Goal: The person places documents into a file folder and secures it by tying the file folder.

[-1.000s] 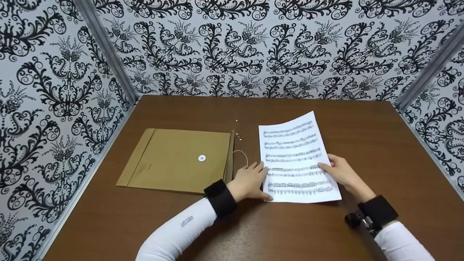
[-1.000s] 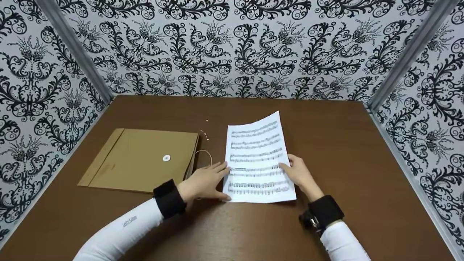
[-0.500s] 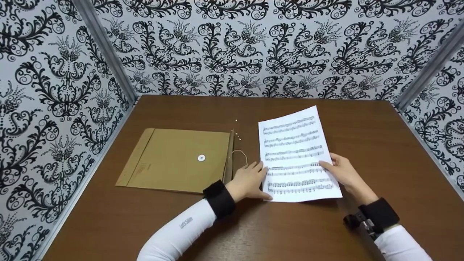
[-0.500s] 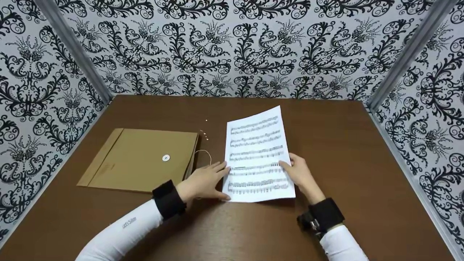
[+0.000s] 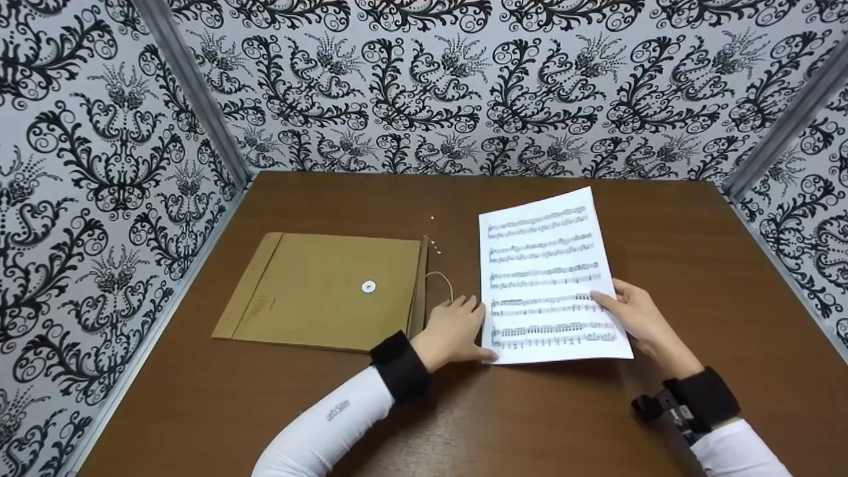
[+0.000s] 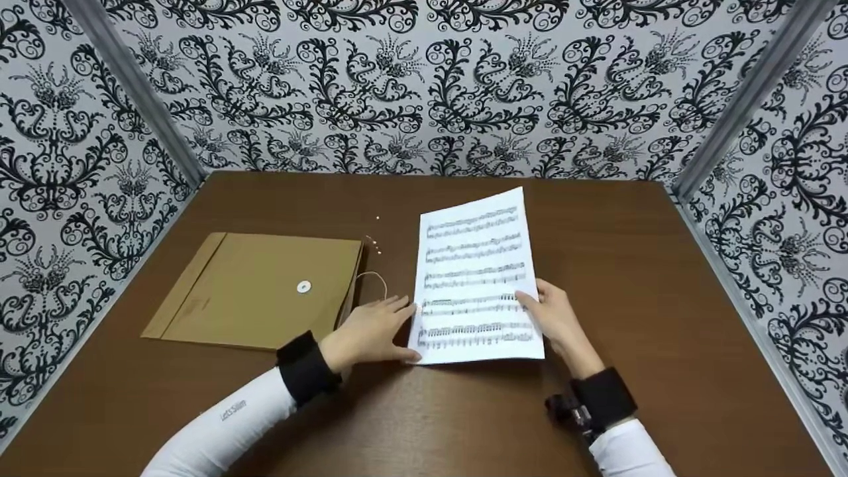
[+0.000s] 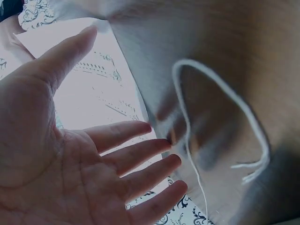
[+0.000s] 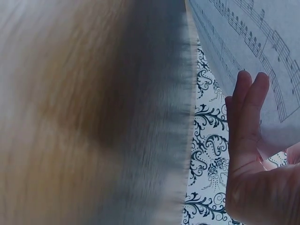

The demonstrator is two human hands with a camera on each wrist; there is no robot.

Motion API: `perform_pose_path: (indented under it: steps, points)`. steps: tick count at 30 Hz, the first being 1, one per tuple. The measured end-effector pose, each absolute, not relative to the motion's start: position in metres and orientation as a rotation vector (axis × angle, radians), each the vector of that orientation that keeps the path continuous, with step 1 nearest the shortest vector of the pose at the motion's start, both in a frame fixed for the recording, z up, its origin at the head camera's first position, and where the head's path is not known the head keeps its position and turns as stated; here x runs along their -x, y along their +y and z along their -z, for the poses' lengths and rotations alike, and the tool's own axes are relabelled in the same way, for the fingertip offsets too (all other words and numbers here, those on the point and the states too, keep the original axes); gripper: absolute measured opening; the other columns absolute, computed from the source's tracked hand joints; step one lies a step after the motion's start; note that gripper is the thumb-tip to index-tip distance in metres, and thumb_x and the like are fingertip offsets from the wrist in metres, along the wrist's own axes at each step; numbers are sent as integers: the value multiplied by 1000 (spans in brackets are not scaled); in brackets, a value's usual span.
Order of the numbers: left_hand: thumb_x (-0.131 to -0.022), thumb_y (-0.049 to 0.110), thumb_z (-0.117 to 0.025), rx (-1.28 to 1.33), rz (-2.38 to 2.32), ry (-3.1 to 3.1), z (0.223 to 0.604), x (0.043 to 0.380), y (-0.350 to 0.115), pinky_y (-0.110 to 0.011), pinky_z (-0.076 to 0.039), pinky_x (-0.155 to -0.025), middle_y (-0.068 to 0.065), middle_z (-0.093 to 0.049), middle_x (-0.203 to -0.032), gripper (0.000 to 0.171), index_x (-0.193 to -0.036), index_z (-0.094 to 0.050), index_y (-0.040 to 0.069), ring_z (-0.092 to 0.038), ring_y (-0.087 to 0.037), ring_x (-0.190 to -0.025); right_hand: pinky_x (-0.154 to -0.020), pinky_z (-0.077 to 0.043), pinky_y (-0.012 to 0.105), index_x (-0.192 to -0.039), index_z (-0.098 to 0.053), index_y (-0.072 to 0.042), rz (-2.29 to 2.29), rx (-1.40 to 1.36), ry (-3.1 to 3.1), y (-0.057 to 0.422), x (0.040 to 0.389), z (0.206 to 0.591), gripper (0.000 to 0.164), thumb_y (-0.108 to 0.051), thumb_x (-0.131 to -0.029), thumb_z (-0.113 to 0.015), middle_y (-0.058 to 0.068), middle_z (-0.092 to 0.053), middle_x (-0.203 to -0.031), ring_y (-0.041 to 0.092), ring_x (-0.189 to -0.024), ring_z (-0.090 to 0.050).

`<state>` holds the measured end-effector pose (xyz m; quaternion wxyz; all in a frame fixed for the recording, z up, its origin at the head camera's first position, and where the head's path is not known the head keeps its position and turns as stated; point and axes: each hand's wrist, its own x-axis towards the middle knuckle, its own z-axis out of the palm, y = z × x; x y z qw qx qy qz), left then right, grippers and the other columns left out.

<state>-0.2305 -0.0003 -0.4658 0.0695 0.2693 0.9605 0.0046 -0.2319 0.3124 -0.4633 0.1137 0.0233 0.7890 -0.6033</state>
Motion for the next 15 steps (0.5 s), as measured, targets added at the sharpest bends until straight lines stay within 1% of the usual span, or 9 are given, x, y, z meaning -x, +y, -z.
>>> perform_pose_path:
  steps: [3, 5, 7, 13, 15]
  points:
    - [-85, 70, -68, -756, -46, 2885, 463, 228, 0, -44, -48, -115, -11, -55, -154, 92, -150, -50, 7, -52, -28, -144, -68, -63, 27, -152, -33, 10, 1769, -87, 2319, 314, 231, 462, 59, -23, -107, -52, -16, -76, -91, 7, -80, -77]
    - [-87, 70, -65, -720, -80, 2873, 462, 226, -1, -46, -49, -113, -11, -55, -154, 91, -150, -50, 6, -53, -29, -144, -69, -63, 27, -152, -34, 10, 1770, -97, 2322, 315, 230, 462, 60, -24, -107, -53, -17, -76, -91, 6, -80, -77]
    - [-89, 71, -61, -702, -94, 2873, 461, 224, -1, -47, -51, -109, -10, -58, -151, 89, -149, -52, 6, -54, -29, -142, -69, -63, 26, -152, -34, 10, 1778, -101, 2321, 317, 230, 461, 60, -25, -107, -53, -18, -76, -90, 6, -80, -77]
    - [-91, 74, -54, -723, -140, 2899, 458, 221, -2, -46, -57, -96, -8, -68, -137, 80, -136, -63, 8, -63, -25, -129, -70, -63, 25, -149, -35, 12, 1834, -109, 2290, 320, 229, 459, 58, -23, -107, -54, -18, -77, -90, 5, -81, -77]
    - [-93, 72, -53, -734, -183, 2901, 457, 220, -3, -47, -58, -92, -7, -70, -133, 74, -131, -66, 10, -66, -25, -125, -70, -63, 25, -149, -35, 12, 1835, -107, 2285, 321, 228, 459, 58, -23, -107, -53, -18, -76, -90, 5, -82, -77]
